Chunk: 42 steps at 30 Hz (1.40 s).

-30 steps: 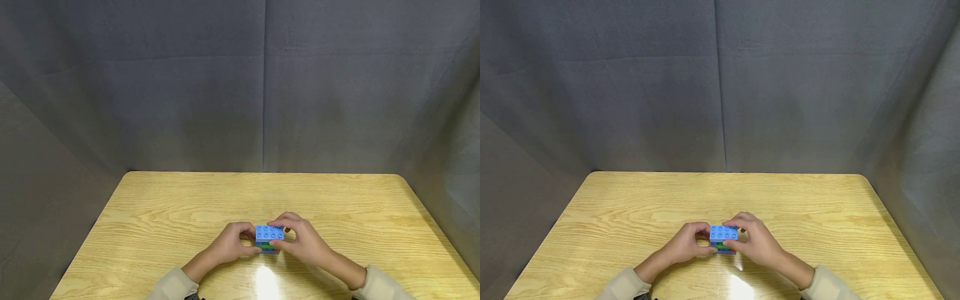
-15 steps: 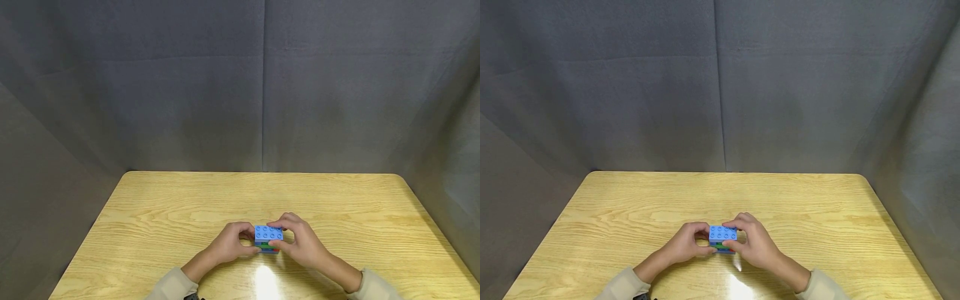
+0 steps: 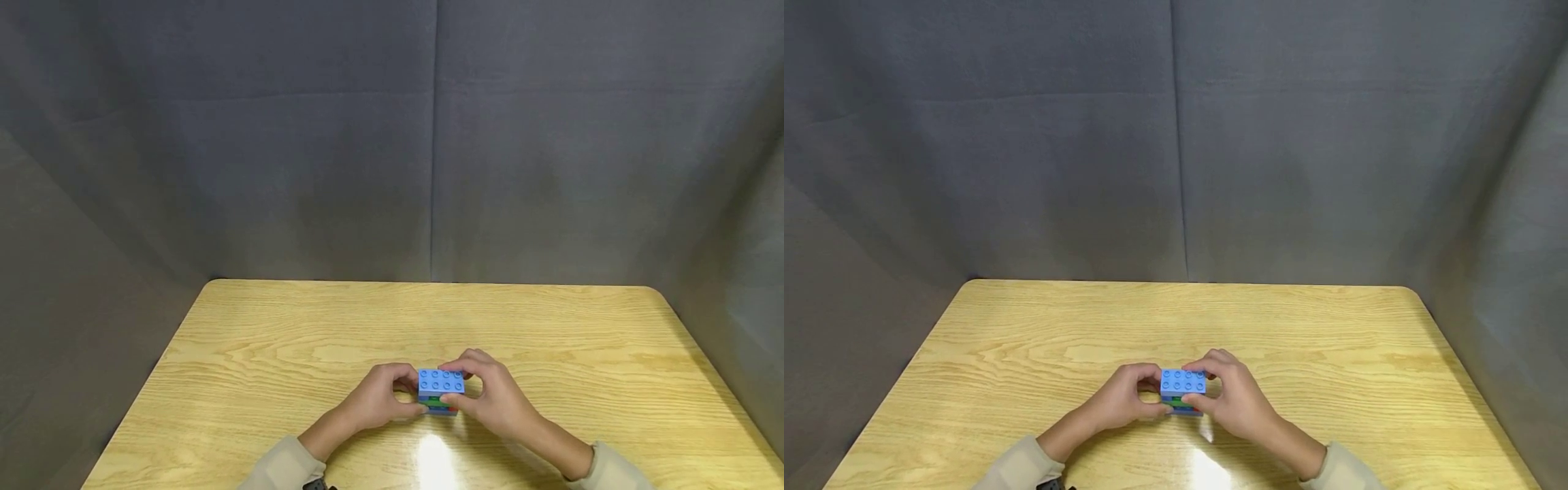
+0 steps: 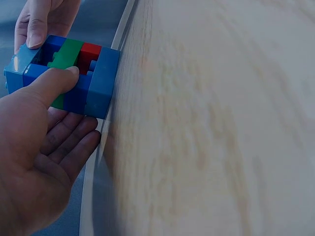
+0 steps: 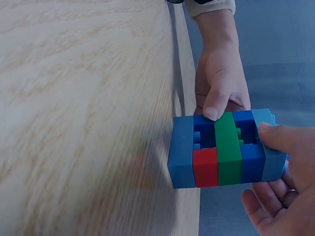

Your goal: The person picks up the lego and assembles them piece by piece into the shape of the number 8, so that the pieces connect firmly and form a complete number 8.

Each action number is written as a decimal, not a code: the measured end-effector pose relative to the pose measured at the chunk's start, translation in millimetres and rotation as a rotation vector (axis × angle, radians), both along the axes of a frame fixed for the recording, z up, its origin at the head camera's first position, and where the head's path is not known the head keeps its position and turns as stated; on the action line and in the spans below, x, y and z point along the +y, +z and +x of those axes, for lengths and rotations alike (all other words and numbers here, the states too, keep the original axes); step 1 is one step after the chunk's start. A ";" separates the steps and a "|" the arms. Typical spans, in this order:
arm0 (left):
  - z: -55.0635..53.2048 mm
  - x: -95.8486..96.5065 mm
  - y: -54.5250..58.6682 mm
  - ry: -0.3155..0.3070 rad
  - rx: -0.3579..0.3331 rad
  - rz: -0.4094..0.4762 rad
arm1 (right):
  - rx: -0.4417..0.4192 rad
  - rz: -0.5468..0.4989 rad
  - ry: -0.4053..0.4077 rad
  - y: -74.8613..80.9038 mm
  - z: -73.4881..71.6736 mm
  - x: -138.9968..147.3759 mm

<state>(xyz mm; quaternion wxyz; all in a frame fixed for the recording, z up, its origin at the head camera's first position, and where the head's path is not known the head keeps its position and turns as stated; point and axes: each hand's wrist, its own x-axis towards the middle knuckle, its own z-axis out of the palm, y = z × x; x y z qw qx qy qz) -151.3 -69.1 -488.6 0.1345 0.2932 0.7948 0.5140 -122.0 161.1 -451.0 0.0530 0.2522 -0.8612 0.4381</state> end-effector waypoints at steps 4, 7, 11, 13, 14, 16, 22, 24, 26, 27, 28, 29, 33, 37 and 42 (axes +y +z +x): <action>1.0 0.9 1.6 0.005 0.000 -0.007 | -0.001 0.000 0.009 0.7 0.0 0.6; 3.8 2.0 7.4 0.010 -0.005 -0.009 | -0.001 -0.005 0.010 0.8 0.0 0.9; 9.9 2.8 23.0 0.005 -0.009 0.003 | 0.000 -0.014 0.008 -0.1 0.2 1.0; 12.4 2.5 30.4 0.001 -0.014 0.002 | -0.001 -0.015 0.012 -0.7 0.2 1.1; 13.2 2.2 33.2 0.000 -0.016 0.000 | -0.003 -0.016 0.015 -1.0 0.2 1.1; 14.1 1.8 36.2 -0.001 -0.022 -0.004 | -0.003 -0.016 0.019 -1.8 0.0 1.1; 14.0 0.2 29.6 -0.011 -0.003 0.005 | 0.003 -0.020 0.024 -3.7 -0.6 1.3; 13.4 0.1 26.3 -0.014 0.000 0.002 | 0.007 -0.021 0.025 -3.7 -0.5 1.2; 13.6 0.2 26.0 -0.014 -0.004 -0.001 | 0.011 -0.021 0.026 -3.4 -0.4 1.1; 13.8 0.3 27.0 -0.012 -0.004 -0.001 | 0.013 -0.019 0.025 -3.1 -0.2 1.0; 14.0 0.4 28.1 -0.013 -0.007 0.000 | 0.014 -0.019 0.025 -2.9 -0.1 1.0; 14.4 0.5 30.0 -0.012 -0.011 0.001 | 0.014 -0.018 0.025 -2.6 -0.1 0.9; 15.7 0.4 36.5 -0.016 -0.019 0.004 | 0.017 -0.016 0.025 -2.0 -0.2 0.7; 15.2 0.1 36.8 -0.020 -0.019 -0.004 | 0.019 -0.017 0.032 -2.1 -0.6 0.9; 10.2 -0.6 24.8 -0.024 -0.013 -0.014 | 0.023 -0.015 0.042 -1.2 -1.3 1.2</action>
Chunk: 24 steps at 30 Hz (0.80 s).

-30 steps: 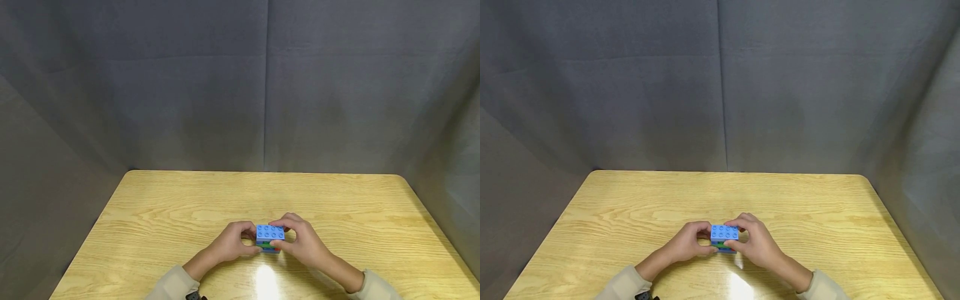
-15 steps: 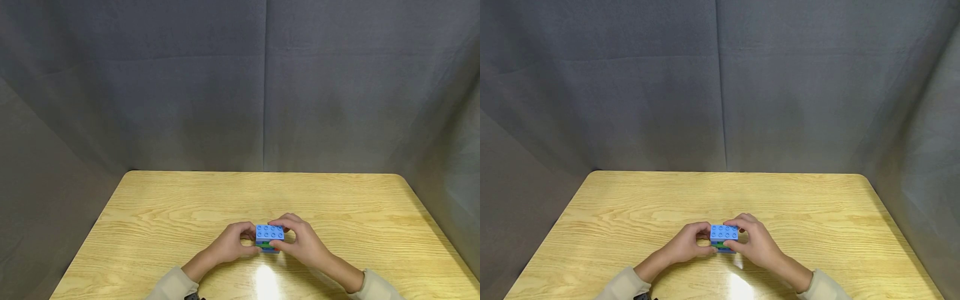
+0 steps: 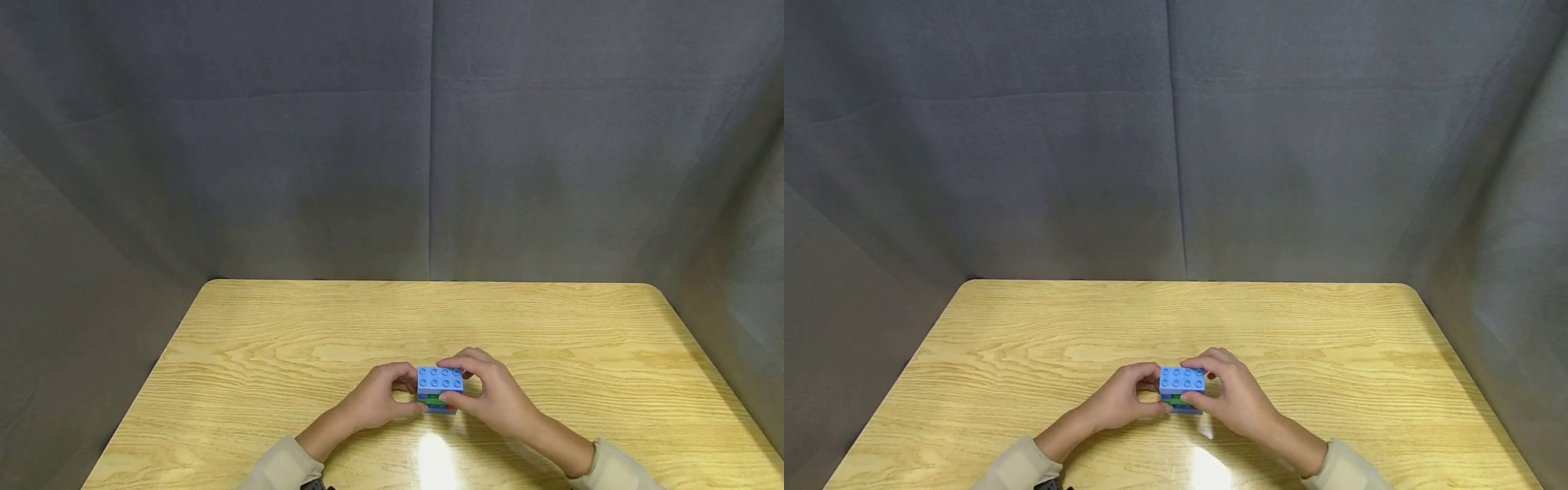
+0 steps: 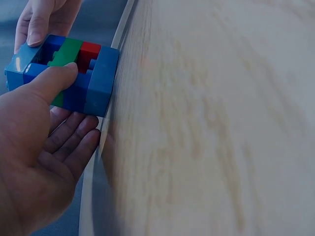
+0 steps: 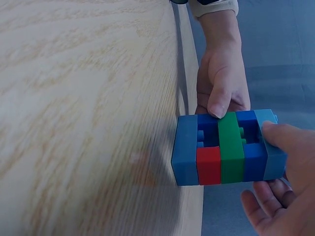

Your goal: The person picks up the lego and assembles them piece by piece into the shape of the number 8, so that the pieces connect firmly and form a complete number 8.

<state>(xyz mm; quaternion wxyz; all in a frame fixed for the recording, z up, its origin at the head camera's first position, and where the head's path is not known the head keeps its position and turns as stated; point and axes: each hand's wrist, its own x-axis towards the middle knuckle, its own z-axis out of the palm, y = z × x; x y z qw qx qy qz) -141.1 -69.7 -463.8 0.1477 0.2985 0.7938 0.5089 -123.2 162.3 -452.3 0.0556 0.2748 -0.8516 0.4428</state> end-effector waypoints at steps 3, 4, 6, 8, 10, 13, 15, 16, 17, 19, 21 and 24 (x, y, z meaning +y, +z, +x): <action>-5.7 -0.9 -16.6 -0.002 0.033 -0.014 | 0.016 0.009 0.003 1.0 -0.3 0.6; -7.5 -1.1 -21.9 -0.003 0.045 -0.016 | 0.021 0.013 0.003 1.3 -0.4 0.9; -9.2 -1.9 -27.9 -0.004 0.068 -0.026 | 0.030 0.023 0.001 1.4 -0.6 1.6; -8.8 -2.8 -27.9 -0.003 0.074 -0.030 | 0.034 0.035 -0.002 1.8 -0.5 2.4; -8.3 -5.2 -27.1 -0.006 0.073 -0.038 | 0.032 0.050 -0.004 2.4 -0.1 3.2; -7.4 -10.9 -22.9 -0.016 0.068 -0.059 | 0.033 0.067 -0.009 4.5 0.6 5.4; -7.3 -15.7 -18.1 -0.028 0.059 -0.068 | 0.044 0.068 -0.007 7.5 0.3 7.7; -7.5 -18.1 -15.2 -0.030 0.056 -0.072 | 0.052 0.068 -0.007 9.6 -0.1 9.2; -8.0 -20.6 -12.1 -0.033 0.052 -0.072 | 0.060 0.066 -0.005 11.8 -1.0 10.8; -9.7 -26.1 -5.9 -0.033 0.042 -0.072 | 0.077 0.069 -0.006 17.6 -3.3 14.2; -12.7 -31.9 -0.7 -0.028 0.052 -0.068 | 0.091 0.078 -0.015 24.4 -6.0 18.3; -18.2 -40.8 7.8 -0.005 0.078 -0.080 | 0.094 0.112 -0.055 36.2 -9.8 25.3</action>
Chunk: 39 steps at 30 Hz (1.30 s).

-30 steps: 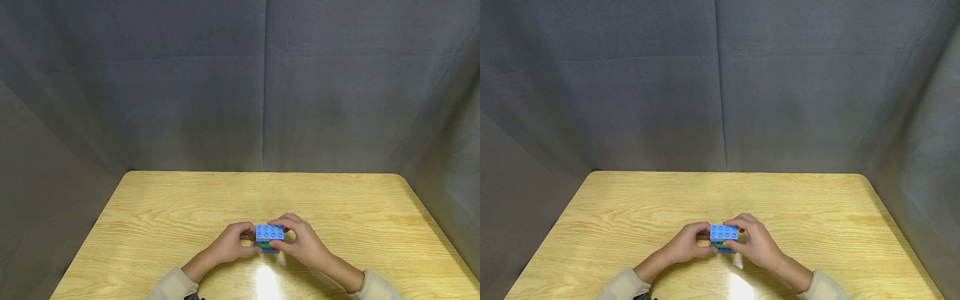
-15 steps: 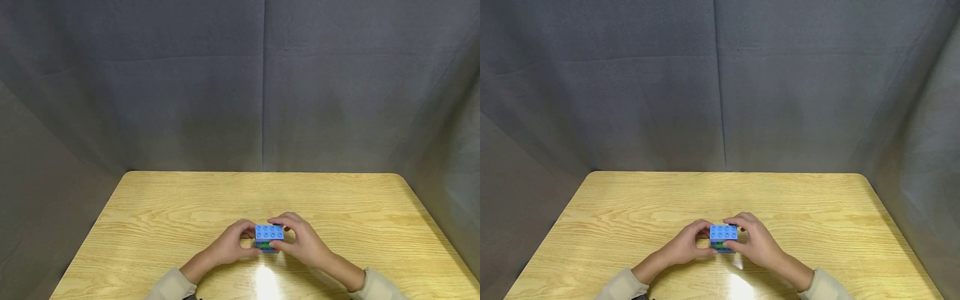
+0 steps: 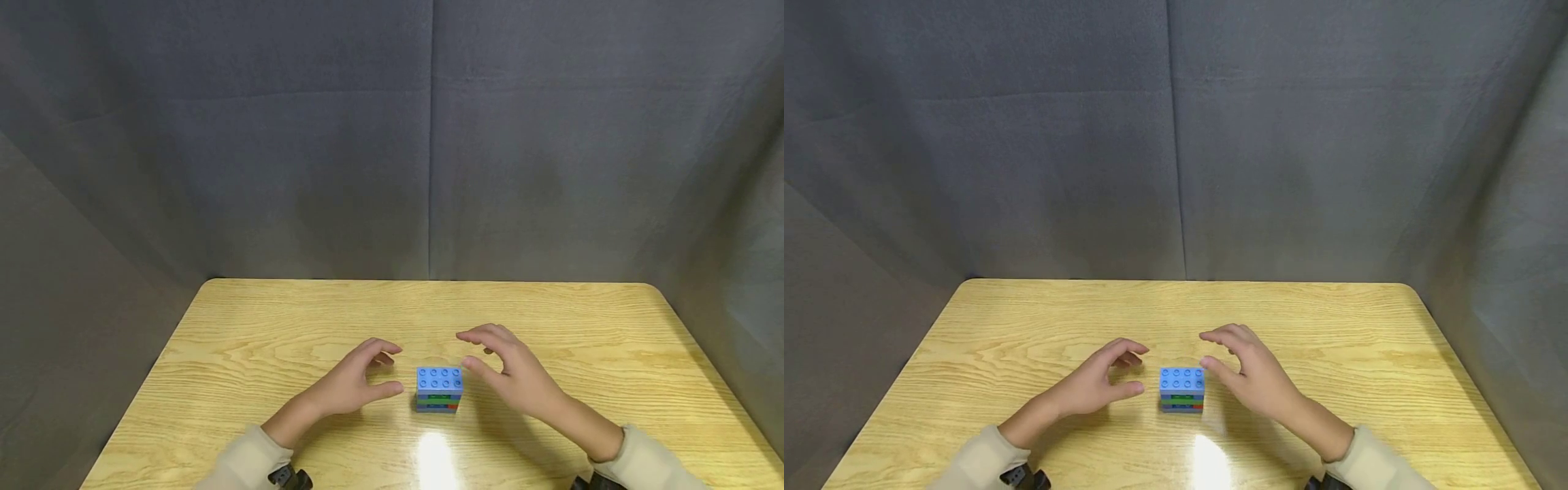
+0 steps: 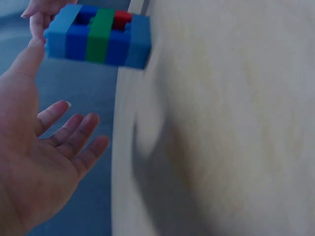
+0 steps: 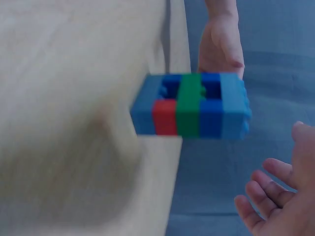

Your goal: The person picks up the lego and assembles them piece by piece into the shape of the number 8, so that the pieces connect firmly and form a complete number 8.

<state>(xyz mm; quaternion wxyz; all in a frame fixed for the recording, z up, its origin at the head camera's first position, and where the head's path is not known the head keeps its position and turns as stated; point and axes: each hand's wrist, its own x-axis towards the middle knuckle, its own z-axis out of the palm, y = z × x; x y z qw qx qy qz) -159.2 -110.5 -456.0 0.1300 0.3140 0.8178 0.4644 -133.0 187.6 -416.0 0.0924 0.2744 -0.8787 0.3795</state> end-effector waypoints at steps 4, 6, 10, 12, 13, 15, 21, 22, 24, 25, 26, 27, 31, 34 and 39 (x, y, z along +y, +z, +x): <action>-6.8 -11.1 13.9 0.046 0.039 -0.046 | 0.008 0.046 -0.061 14.7 -4.1 12.0; -9.9 -16.3 21.6 0.072 0.050 -0.065 | 0.020 0.068 -0.085 20.6 -6.5 18.6; -16.3 -26.5 36.6 0.124 0.067 -0.098 | 0.045 0.102 -0.122 30.2 -12.6 31.8; -20.5 -31.6 43.0 0.148 0.100 -0.118 | 0.054 0.116 -0.139 34.6 -15.8 37.9; -22.5 -34.1 46.3 0.160 0.116 -0.128 | 0.058 0.121 -0.149 36.5 -17.5 40.9; -26.6 -39.3 52.5 0.179 0.161 -0.139 | 0.070 0.129 -0.165 40.0 -21.1 47.2; -36.8 -56.7 69.2 0.231 0.210 -0.170 | 0.111 0.157 -0.218 47.1 -34.3 69.0; -38.6 -60.0 71.8 0.242 0.215 -0.178 | 0.114 0.167 -0.230 48.0 -36.7 73.1; -43.4 -67.1 77.0 0.262 0.233 -0.203 | 0.107 0.181 -0.249 50.0 -41.1 81.5; -45.9 -70.8 79.7 0.271 0.238 -0.211 | 0.106 0.191 -0.259 51.3 -43.0 85.6; -48.4 -74.4 82.7 0.285 0.240 -0.220 | 0.104 0.200 -0.269 52.6 -45.1 89.5; -51.0 -78.0 85.7 0.295 0.247 -0.227 | 0.098 0.206 -0.278 54.1 -47.0 93.0; -62.0 -92.2 95.6 0.339 0.267 -0.268 | 0.084 0.226 -0.311 60.1 -56.1 107.3; -70.5 -102.6 99.6 0.380 0.270 -0.303 | 0.077 0.240 -0.340 64.0 -65.0 118.7; -83.8 -118.5 100.7 0.434 0.249 -0.346 | 0.028 0.293 -0.419 68.9 -80.3 141.1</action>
